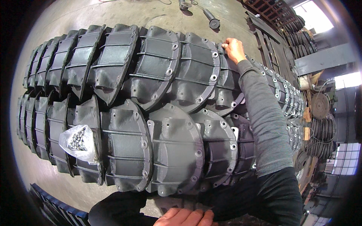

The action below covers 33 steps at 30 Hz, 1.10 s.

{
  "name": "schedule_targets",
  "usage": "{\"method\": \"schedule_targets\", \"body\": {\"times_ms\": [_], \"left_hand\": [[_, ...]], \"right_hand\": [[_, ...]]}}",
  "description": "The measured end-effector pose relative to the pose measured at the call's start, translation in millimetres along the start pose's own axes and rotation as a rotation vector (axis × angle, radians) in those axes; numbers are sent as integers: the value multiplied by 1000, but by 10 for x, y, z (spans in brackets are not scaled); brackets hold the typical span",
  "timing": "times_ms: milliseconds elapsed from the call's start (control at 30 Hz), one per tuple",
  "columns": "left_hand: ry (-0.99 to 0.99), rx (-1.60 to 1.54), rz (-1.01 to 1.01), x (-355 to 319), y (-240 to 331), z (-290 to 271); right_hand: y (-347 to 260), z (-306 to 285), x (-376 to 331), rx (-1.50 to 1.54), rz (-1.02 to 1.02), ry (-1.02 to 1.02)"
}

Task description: The person sits on the floor and inserts metal fasteners into pre-drilled holes along the edges of a large black rubber track assembly. They repeatedly pick fasteners from a plastic bag and press them into place along the track's perimeter.

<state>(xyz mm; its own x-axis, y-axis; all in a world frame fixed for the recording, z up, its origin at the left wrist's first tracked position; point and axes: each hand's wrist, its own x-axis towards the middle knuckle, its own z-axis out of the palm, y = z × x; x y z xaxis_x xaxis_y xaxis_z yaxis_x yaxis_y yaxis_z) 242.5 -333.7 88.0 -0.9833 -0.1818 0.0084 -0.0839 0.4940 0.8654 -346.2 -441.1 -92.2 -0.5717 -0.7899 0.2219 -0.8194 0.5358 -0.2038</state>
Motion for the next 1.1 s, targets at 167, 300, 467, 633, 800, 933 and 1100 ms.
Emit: {"method": "schedule_targets", "body": {"times_ms": [167, 300, 467, 633, 800, 933, 1100], "left_hand": [[19, -15, -8, 41, 18, -31], [-24, -12, -22, 54, 26, -67], [-2, 7, -24, 37, 7, -20], [18, 15, -9, 25, -19, 36], [-5, 5, -14, 18, -5, -19], [-15, -14, -29, 11, 15, -66], [-42, 0, -44, 11, -4, -47]], "right_hand": [[-4, -40, 8, -161, -280, -7], [14, -95, 40, -192, -438, -58], [41, -129, 56, -110, -501, -53], [20, -129, 76, -141, -453, -76], [-37, -98, 80, -232, -375, -51], [-89, -55, 75, -348, -332, -45], [-196, -58, 97, -492, -257, -99]]}}
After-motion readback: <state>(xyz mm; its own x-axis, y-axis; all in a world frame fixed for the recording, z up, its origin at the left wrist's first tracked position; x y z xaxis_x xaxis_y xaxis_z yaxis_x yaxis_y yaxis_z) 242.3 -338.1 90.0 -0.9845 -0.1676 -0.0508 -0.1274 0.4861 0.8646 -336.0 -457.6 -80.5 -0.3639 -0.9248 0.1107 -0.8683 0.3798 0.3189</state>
